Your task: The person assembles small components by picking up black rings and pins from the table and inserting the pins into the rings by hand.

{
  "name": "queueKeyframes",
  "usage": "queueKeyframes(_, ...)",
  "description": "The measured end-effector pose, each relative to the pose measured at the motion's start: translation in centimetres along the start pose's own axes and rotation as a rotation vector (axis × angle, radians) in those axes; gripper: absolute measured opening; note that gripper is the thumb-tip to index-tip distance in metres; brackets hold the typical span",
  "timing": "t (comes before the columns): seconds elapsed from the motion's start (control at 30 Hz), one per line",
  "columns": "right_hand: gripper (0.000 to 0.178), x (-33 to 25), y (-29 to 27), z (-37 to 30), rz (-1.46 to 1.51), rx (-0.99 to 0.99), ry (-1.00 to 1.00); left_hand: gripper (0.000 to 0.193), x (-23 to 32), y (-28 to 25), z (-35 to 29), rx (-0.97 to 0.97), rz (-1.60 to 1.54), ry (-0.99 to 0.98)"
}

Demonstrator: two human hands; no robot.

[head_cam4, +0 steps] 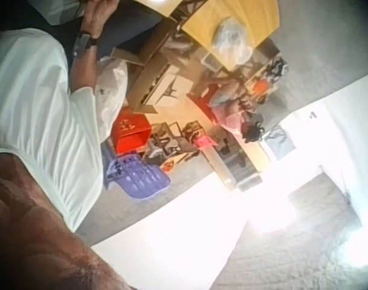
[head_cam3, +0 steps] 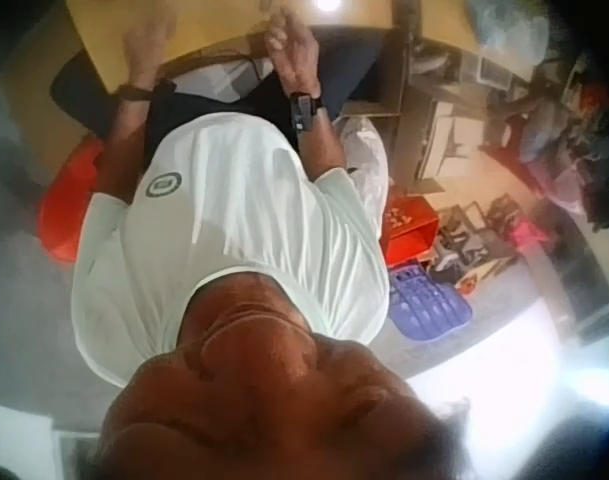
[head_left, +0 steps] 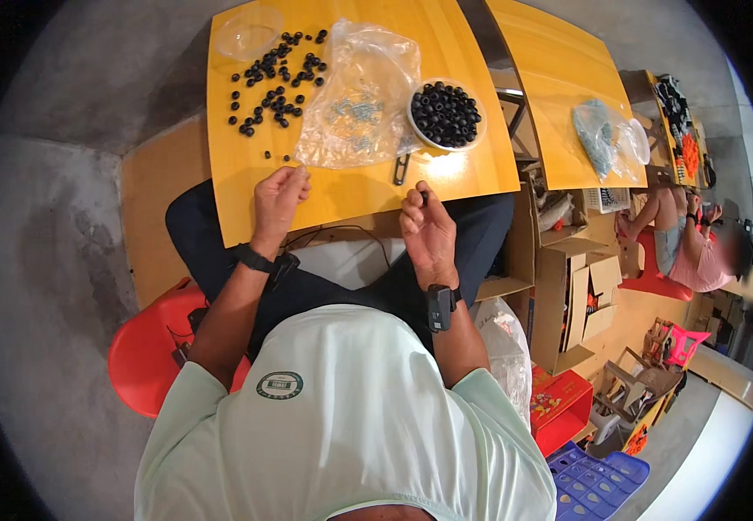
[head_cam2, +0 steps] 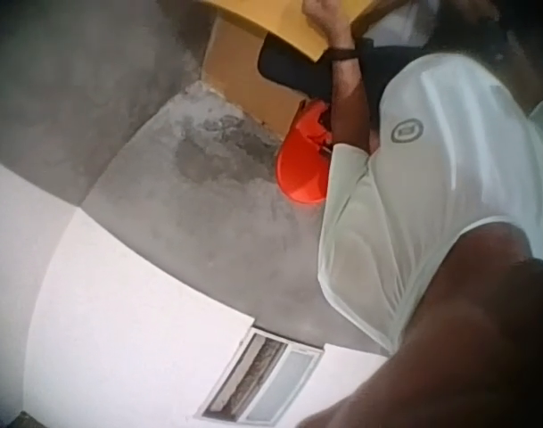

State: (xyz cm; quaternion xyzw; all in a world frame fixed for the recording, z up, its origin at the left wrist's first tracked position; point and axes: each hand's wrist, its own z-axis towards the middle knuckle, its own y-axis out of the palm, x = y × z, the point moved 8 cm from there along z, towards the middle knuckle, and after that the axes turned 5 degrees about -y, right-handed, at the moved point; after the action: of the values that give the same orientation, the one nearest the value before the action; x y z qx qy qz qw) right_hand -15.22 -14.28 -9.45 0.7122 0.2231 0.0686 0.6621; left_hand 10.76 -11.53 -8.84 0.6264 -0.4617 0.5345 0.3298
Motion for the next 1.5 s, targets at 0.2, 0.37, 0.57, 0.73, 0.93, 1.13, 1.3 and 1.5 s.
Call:
queueKeyframes(0.2,0.035,-5.3,0.2,-1.3,-0.156,0.132,-0.176,0.023,8.9,2.3,-3.9,-0.273,-0.207,0.012)
queueKeyframes(0.37,0.038,-12.3,-0.4,-3.8,-0.270,0.253,-0.427,0.039,21.6,5.4,-12.8,-0.926,-0.167,0.371)
queueKeyframes(0.57,0.037,-21.3,-6.1,-8.9,-0.319,0.226,-0.598,0.031,30.4,6.1,-18.1,-1.239,-0.637,0.825)
queueKeyframes(0.73,0.034,-22.5,-10.4,-10.9,-0.290,0.249,-0.615,0.038,29.9,10.0,-21.7,-2.120,-0.586,-0.308)
queueKeyframes(0.93,0.041,-21.6,-13.7,-11.5,-0.083,0.286,-0.613,0.048,29.2,9.8,-22.4,-2.168,-0.519,-0.381)
queueKeyframes(1.13,0.053,-24.0,-18.2,-13.1,-0.211,0.623,-0.645,0.044,28.6,8.8,-24.3,-2.264,-0.989,-0.811)
queueKeyframes(1.3,0.040,-26.2,-21.3,-15.5,-0.487,1.008,-0.456,0.038,28.4,7.4,-24.3,-2.403,-0.708,-1.291)
queueKeyframes(1.5,0.036,-24.1,-14.5,-12.2,-0.478,0.919,-0.595,0.003,25.0,5.8,-14.9,-1.002,-0.257,0.548)
